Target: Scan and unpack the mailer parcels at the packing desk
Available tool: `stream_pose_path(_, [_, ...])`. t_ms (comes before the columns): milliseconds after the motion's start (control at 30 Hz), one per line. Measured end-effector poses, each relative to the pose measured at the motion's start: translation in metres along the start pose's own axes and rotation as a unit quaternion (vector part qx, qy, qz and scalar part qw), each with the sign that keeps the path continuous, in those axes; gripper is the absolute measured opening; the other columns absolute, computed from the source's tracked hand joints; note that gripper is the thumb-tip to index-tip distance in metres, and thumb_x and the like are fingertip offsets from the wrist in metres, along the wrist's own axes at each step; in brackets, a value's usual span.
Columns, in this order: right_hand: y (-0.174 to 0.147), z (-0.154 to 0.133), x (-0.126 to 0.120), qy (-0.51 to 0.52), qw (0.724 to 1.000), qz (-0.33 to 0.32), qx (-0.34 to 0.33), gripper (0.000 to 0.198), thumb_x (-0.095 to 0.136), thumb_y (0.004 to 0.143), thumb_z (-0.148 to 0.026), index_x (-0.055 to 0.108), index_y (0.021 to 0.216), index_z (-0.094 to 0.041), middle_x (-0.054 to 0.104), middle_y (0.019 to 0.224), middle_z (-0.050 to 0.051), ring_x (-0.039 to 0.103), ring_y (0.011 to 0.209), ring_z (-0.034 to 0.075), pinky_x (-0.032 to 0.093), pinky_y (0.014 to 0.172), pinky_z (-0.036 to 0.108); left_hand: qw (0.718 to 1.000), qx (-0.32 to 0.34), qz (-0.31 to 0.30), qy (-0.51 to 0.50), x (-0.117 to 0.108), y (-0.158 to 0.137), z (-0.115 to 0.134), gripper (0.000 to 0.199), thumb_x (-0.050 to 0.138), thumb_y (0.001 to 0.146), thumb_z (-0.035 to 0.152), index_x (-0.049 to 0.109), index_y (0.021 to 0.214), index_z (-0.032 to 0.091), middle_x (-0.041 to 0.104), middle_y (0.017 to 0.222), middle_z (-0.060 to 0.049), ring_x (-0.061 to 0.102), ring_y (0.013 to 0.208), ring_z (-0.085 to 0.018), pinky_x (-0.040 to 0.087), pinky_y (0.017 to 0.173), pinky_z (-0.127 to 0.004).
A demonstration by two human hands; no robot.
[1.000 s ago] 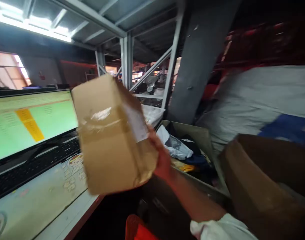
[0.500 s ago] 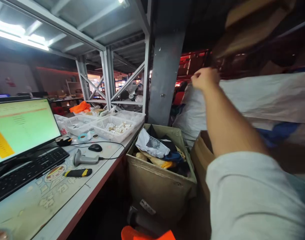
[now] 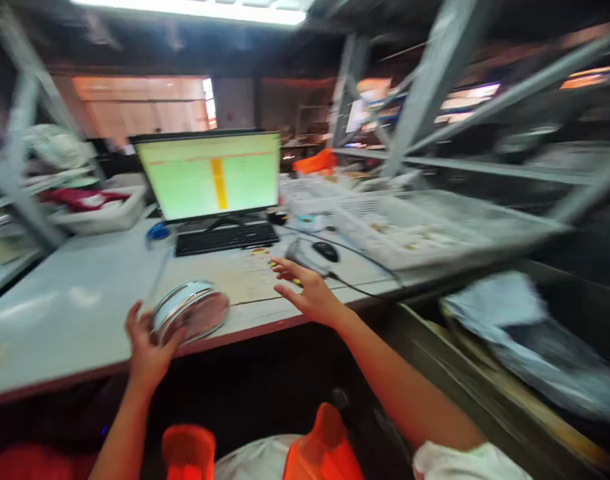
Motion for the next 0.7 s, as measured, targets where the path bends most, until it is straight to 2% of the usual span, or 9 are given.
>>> stream_pose_path(67, [0.001, 0.002, 0.062, 0.092, 0.994, -0.052, -0.008, 0.071, 0.072, 0.091, -0.047, 0.048, 0.155, -0.03, 0.061, 0.146, 0.011, 0.065, 0.122, 0.026, 0.056, 0.102, 0.047, 0.999, -0.016, 0.04, 0.033, -0.023, -0.017, -0.013, 0.091, 0.089, 0.074, 0.046, 0.036, 0.147, 0.035, 0.06, 0.115, -0.003, 0.07, 0.103, -0.022, 0.063, 0.086, -0.036])
stream_pose_path(133, [0.002, 0.004, 0.109, 0.168, 0.981, -0.098, 0.008, 0.08, 0.075, 0.088, -0.05, 0.042, 0.159, -0.032, 0.052, 0.156, 0.012, 0.06, 0.131, 0.028, 0.055, 0.105, 0.049, 0.998, -0.003, 0.045, 0.047, -0.031, -0.027, -0.02, 0.094, 0.088, 0.076, 0.049, 0.031, 0.148, 0.034, 0.06, 0.124, -0.007, 0.069, 0.113, -0.024, 0.06, 0.093, -0.037])
stream_pose_path(200, [0.002, 0.004, 0.138, 0.239, 0.962, -0.127, 0.026, 0.081, 0.074, 0.089, -0.053, 0.04, 0.16, -0.033, 0.047, 0.16, 0.011, 0.056, 0.137, 0.028, 0.053, 0.109, 0.049, 0.996, 0.039, 0.036, 0.076, -0.033, -0.032, -0.02, 0.093, 0.087, 0.078, 0.049, 0.029, 0.149, 0.033, 0.06, 0.13, -0.01, 0.067, 0.12, -0.025, 0.058, 0.099, -0.04])
stream_pose_path(267, [0.003, 0.004, 0.151, 0.301, 0.944, -0.132, 0.04, 0.075, 0.069, 0.091, -0.059, 0.045, 0.157, -0.032, 0.048, 0.16, 0.01, 0.051, 0.142, 0.028, 0.051, 0.113, 0.047, 0.989, 0.094, 0.02, 0.109, -0.032, -0.036, -0.014, 0.092, 0.087, 0.08, 0.046, 0.029, 0.15, 0.032, 0.061, 0.131, -0.012, 0.067, 0.121, -0.026, 0.056, 0.102, -0.042])
stream_pose_path(333, [0.005, 0.008, 0.153, 0.353, 0.924, -0.13, 0.071, 0.068, 0.062, 0.093, -0.067, 0.055, 0.15, -0.03, 0.053, 0.156, 0.01, 0.052, 0.142, 0.029, 0.052, 0.112, 0.045, 0.982, 0.144, 0.005, 0.121, -0.03, -0.04, -0.01, 0.091, 0.086, 0.082, 0.041, 0.029, 0.152, 0.033, 0.061, 0.131, -0.013, 0.067, 0.12, -0.026, 0.057, 0.101, -0.042])
stream_pose_path(400, [0.007, 0.016, 0.147, 0.389, 0.901, -0.153, 0.119, 0.067, 0.059, 0.093, -0.072, 0.062, 0.143, -0.028, 0.059, 0.149, 0.01, 0.06, 0.132, 0.029, 0.055, 0.107, 0.046, 0.977, 0.179, -0.002, 0.113, -0.025, -0.043, -0.009, 0.091, 0.087, 0.082, 0.035, 0.029, 0.153, 0.033, 0.061, 0.132, -0.014, 0.067, 0.12, -0.025, 0.057, 0.1, -0.041])
stream_pose_path(533, [0.007, 0.035, 0.127, 0.428, 0.864, -0.185, 0.189, 0.063, 0.06, 0.091, -0.073, 0.071, 0.131, -0.025, 0.068, 0.136, 0.01, 0.067, 0.118, 0.027, 0.057, 0.103, 0.046, 0.973, 0.208, -0.027, 0.093, -0.01, -0.041, -0.018, 0.092, 0.086, 0.082, 0.035, 0.029, 0.154, 0.034, 0.061, 0.133, -0.014, 0.067, 0.12, -0.026, 0.058, 0.098, -0.044])
stream_pose_path(600, [0.006, 0.044, 0.116, 0.433, 0.861, -0.159, 0.215, 0.059, 0.06, 0.092, -0.072, 0.074, 0.124, -0.024, 0.072, 0.126, 0.01, 0.068, 0.116, 0.026, 0.056, 0.103, 0.045, 0.968, 0.225, -0.059, 0.1, 0.0, -0.036, -0.02, 0.092, 0.086, 0.082, 0.039, 0.029, 0.154, 0.035, 0.062, 0.132, -0.014, 0.066, 0.121, -0.027, 0.058, 0.1, -0.047])
stream_pose_path(700, [0.005, 0.051, 0.099, 0.386, 0.888, -0.105, 0.228, 0.051, 0.072, 0.085, -0.067, 0.076, 0.111, -0.023, 0.076, 0.108, 0.008, 0.07, 0.104, 0.025, 0.057, 0.098, 0.041, 0.95, 0.262, -0.1, 0.133, 0.013, -0.027, -0.017, 0.089, 0.083, 0.084, 0.034, 0.029, 0.155, 0.037, 0.065, 0.129, -0.012, 0.066, 0.122, -0.029, 0.058, 0.102, -0.052])
Point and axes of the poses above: each hand's wrist, its own y-axis towards the middle knuckle, its own x-axis out of the palm, z = x × y, the point moved 2 cm from there along y, towards the middle knuckle
